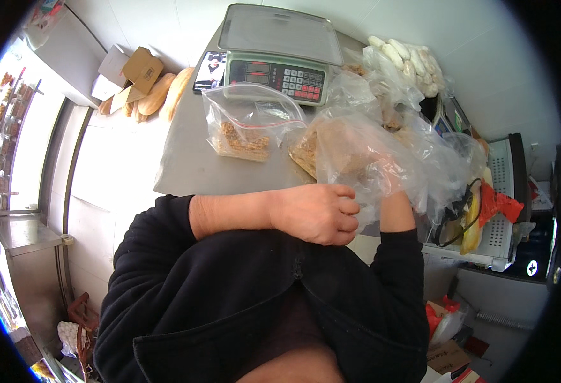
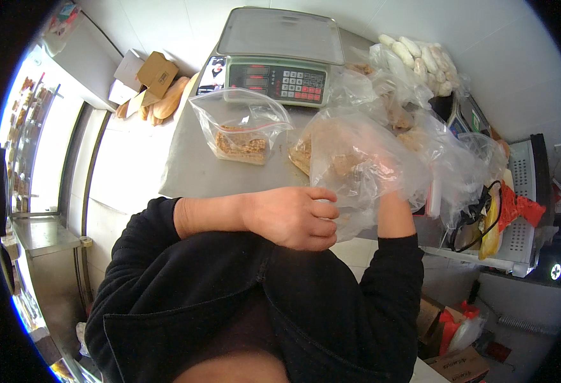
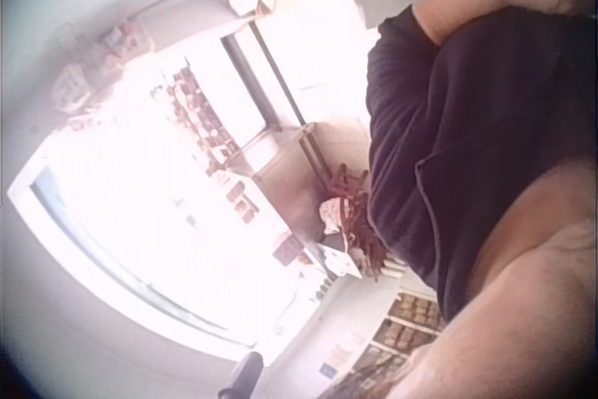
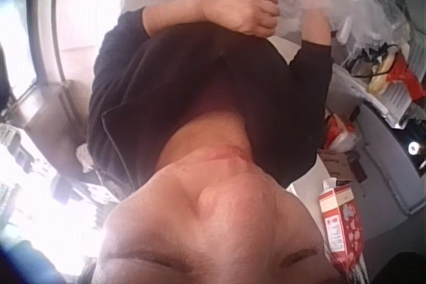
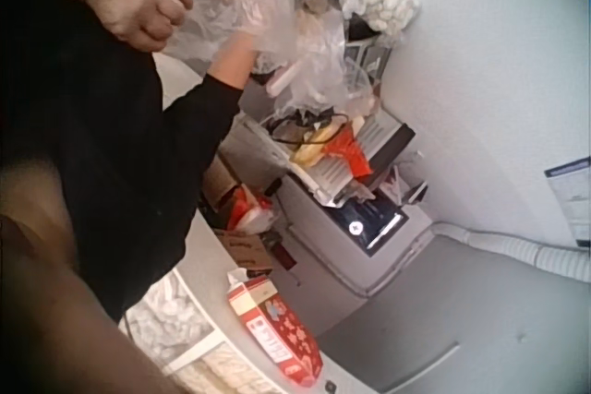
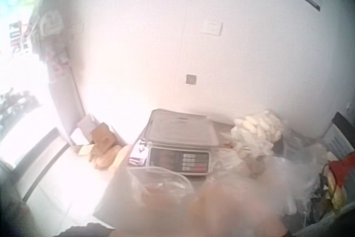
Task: The person portions dry grain-like food into clear plastic bags, places each bag on a digital scale to check weight, and stacks the filled bags on the counter. The person handles the bags and scale repeatedly throughout the clip.
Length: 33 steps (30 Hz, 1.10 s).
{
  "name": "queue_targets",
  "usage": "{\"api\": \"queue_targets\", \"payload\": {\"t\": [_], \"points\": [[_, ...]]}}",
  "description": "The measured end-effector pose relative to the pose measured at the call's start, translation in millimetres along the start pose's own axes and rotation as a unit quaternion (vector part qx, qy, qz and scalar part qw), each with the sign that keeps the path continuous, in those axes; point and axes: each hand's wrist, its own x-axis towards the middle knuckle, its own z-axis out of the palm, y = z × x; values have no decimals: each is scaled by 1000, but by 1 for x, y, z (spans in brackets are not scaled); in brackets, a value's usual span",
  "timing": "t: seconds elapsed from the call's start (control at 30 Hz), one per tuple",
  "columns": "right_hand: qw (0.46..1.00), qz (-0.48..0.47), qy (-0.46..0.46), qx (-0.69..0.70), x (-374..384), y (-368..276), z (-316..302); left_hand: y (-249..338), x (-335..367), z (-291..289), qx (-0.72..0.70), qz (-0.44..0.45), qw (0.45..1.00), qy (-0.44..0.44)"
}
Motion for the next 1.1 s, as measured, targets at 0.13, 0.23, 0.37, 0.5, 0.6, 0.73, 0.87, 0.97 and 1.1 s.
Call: {"api": "queue_targets", "payload": {"t": [0.13, 0.23, 0.37, 0.5, 0.6, 0.73, 0.87, 0.97, 1.1], "points": [[999, 19, 41, -24, -18, -9, 21, -6, -7, 3, -6, 1, 1000, 9], [993, 52, 94, -44, -26, -19, 47, -7, -9, 5, -10, 15, 1000, 7], [989, 69, 126, -35, -37, -26, 31, -9, -8, 2, -2, 17, 1000, -14], [997, 48, 38, -41, -82, -32, -22, -16, -6, 0, 54, -18, 998, 4], [995, 91, -43, 25, -122, -36, -55, -23, -7, -1, 90, -77, 993, 18], [914, 46, 17, 402, -165, -33, -79, -34, -9, -1, 126, -171, 977, 15], [847, 17, 244, 473, -188, -24, -84, -42, -9, 3, 114, -249, 958, -83], [725, -34, 301, 619, -181, -22, -84, -34, -10, -1, 117, -174, 976, -63], [807, -75, 298, 504, -141, -42, -96, -13, -32, -43, 126, -179, 976, 17]]}}
